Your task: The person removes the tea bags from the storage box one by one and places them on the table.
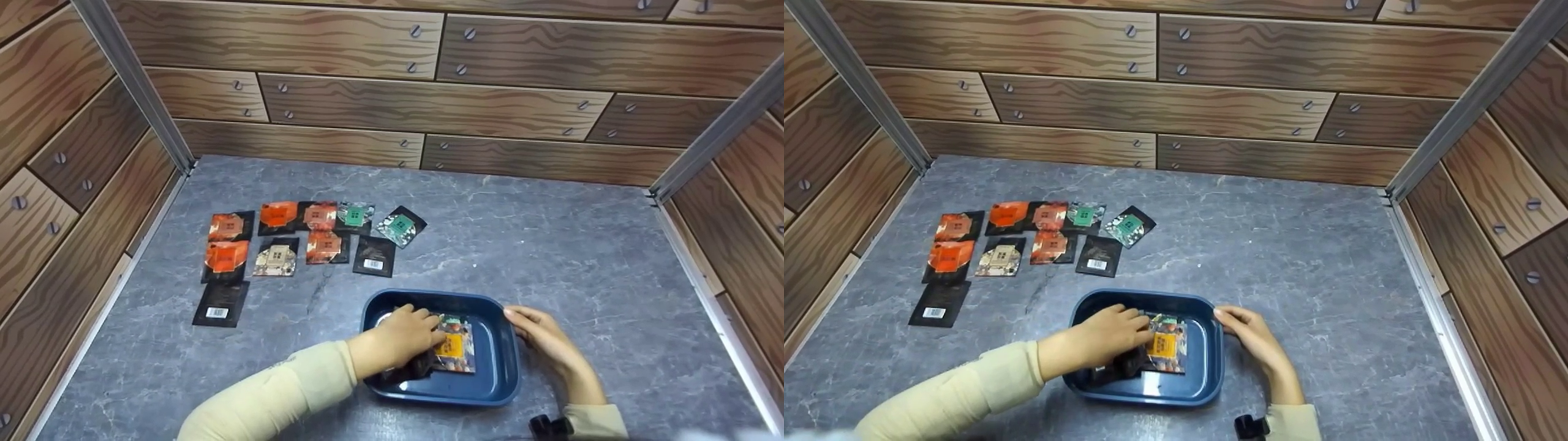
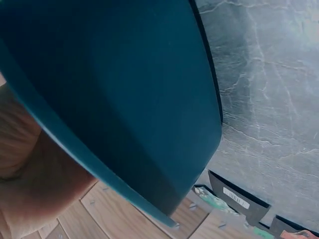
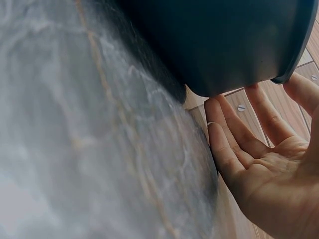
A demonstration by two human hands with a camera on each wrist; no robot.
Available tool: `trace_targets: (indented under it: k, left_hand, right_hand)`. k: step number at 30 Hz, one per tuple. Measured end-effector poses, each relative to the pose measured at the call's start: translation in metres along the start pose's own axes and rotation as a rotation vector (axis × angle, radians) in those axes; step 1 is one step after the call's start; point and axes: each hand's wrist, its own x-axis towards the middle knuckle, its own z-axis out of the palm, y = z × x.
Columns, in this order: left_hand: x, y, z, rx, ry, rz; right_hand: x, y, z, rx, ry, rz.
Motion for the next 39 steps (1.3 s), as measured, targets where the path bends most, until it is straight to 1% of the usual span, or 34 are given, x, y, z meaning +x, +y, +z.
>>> trace_targets:
  k: [6, 12, 16, 20, 25, 28, 30, 33, 37, 39]
  left_hand:
    - [0.000, -0.003, -0.003, 0.043, 0.007, 0.008]
    - [-0.002, -0.006, -0.009, 0.060, 0.041, 0.019]
    - [-0.004, -0.008, -0.012, 0.036, 0.065, 0.033]
    - [-0.008, -0.010, -0.018, 0.004, 0.058, 0.040]
    - [-0.014, -0.015, -0.028, -0.090, 0.035, 0.000]
    - [-0.021, -0.018, -0.032, -0.148, 0.055, -0.017]
    - [-0.027, -0.019, -0.033, -0.181, 0.093, -0.018]
    - [-0.037, -0.021, -0.033, -0.203, 0.187, -0.012]
    - [-0.051, -0.024, -0.029, -0.220, 0.376, -0.013]
    - [-0.056, -0.025, -0.026, -0.253, 0.478, -0.027]
  right_hand:
    - [0.000, 0.000, 0.000, 0.006, 0.001, -0.003]
    - [0.001, 0.001, -0.001, -0.001, -0.006, -0.016]
    - [0.001, 0.001, -0.001, -0.004, -0.002, -0.021]
    - [0.001, 0.001, 0.000, 0.000, -0.001, -0.028]
    - [0.000, 0.001, 0.001, 0.007, 0.012, -0.017]
    - [0.000, 0.001, 0.001, 0.007, 0.006, -0.018]
    - [0.001, 0.001, 0.001, 0.014, -0.003, -0.016]
    - [0.002, 0.002, 0.000, 0.019, -0.012, -0.020]
    - [0.002, 0.002, -0.001, 0.027, -0.014, -0.024]
    - [0.001, 0.002, -0.001, 0.039, -0.014, -0.018]
